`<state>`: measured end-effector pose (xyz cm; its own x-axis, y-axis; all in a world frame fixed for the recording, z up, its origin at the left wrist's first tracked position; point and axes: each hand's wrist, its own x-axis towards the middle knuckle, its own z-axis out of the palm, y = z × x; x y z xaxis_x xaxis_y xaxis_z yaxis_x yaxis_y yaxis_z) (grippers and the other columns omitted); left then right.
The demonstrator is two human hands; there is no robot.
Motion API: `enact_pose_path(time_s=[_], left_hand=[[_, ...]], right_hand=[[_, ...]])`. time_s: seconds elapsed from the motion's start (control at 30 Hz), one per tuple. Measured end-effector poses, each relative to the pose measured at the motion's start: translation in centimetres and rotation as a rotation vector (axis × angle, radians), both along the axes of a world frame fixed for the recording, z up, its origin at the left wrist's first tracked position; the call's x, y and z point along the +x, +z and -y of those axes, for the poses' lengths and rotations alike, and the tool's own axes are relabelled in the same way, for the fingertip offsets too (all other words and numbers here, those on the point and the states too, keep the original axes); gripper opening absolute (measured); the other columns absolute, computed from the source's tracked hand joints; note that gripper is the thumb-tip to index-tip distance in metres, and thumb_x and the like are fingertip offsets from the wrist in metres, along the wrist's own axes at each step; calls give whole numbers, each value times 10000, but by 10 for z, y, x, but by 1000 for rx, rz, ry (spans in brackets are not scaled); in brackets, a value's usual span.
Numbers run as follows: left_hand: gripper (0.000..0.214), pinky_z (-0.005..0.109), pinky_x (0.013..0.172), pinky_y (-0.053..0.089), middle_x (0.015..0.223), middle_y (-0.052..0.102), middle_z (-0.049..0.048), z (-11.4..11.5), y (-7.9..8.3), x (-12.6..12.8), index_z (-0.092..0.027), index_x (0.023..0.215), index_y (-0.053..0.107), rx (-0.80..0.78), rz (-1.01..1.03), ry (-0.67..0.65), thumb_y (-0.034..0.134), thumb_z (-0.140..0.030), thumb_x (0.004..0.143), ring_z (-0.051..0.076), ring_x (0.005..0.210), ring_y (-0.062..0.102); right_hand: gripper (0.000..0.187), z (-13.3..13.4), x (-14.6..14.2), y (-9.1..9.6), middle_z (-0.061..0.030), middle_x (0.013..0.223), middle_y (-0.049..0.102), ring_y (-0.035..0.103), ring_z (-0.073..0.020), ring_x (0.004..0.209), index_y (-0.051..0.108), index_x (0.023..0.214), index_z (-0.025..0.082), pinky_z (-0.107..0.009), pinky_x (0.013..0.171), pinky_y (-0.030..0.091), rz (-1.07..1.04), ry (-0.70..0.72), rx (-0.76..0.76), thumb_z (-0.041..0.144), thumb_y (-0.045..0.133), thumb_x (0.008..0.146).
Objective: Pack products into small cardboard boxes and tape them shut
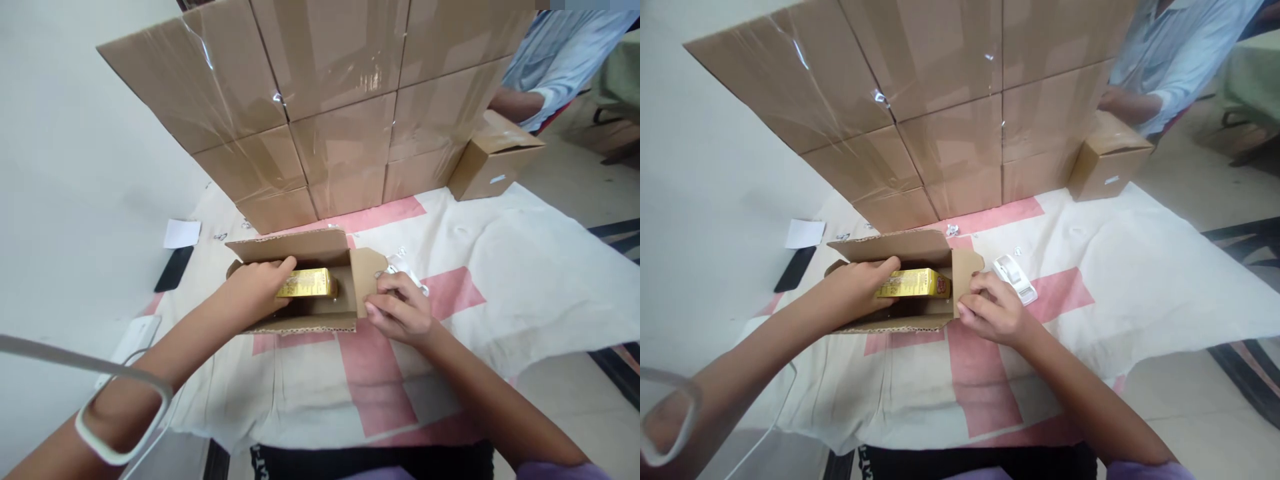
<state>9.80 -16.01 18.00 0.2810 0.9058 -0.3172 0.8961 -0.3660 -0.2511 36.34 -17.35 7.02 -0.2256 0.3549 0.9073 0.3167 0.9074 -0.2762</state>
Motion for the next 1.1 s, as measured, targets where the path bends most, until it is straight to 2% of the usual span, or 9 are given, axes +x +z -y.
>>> enact_pose_path(time_s=[0.1,0.3,0.7,0.77,0.83,0.9,0.93,1.0,1.1], left_hand=[[330,338,609,451,862,730,62,-3,-3,3,-262,1100,533,-23,46,-22,689,-366,829,317,772,727],[460,336,591,430,898,738,44,-4,-2,3,-305,1120,584,18,146,12,726,-584,782,312,741,697],[309,335,624,447,1010,733,54,-2,-1,7,-275,1112,640,61,57,-16,695,-395,832,283,800,704],[350,338,644,463,1007,733,45,0,3,3,-278,1116,648,113,148,-57,697,-481,835,276,818,702],[365,346,710,489,1005,734,37,5,9,-7,-278,1074,662,282,332,-74,628,-580,873,267,873,699],[383,372,839,508,1024,734,38,12,11,-25,-263,1023,669,519,534,29,527,-608,936,261,958,689],[406,394,910,506,1050,736,42,17,8,-36,-256,1028,672,587,623,115,486,-611,962,263,1004,684],[522,451,1035,483,1168,734,65,27,-4,-58,-249,1106,682,526,795,247,417,-679,974,289,1129,665],[810,522,1167,408,1353,682,112,42,-32,-82,-237,1199,708,173,1033,208,307,-866,885,359,1353,552]], right_hand=[[171,0,0,0,-37,868,505,517,-163,713,638,937,227,-343,660,552,-5,-17,-22,74,644,861],[161,0,-2,-2,-45,886,500,521,-170,741,623,961,240,-331,614,524,-17,-62,-73,98,638,887],[169,0,-6,-1,-39,883,485,522,-164,740,621,958,236,-310,572,499,-21,-107,-66,82,637,892],[183,0,-9,-3,-67,966,516,573,-196,838,630,1045,251,-333,621,542,-76,-97,-110,138,659,903],[336,-1,-13,-5,-114,1149,519,611,-234,953,580,1243,282,-369,669,582,-215,-34,-208,275,684,923],[558,-3,-16,-5,-150,1286,499,627,-274,1059,462,1416,296,-427,753,608,-316,67,-326,455,682,929],[625,-5,-17,-4,-155,1308,518,623,-297,1121,435,1449,292,-465,828,605,-281,118,-383,528,675,922],[620,-9,-18,-1,-145,1288,604,567,-345,1274,498,1409,274,-543,1004,537,-64,198,-428,593,675,908],[329,-15,-21,3,-90,1175,710,564,-333,1296,629,1207,273,-542,1070,483,149,240,-349,428,715,930]])
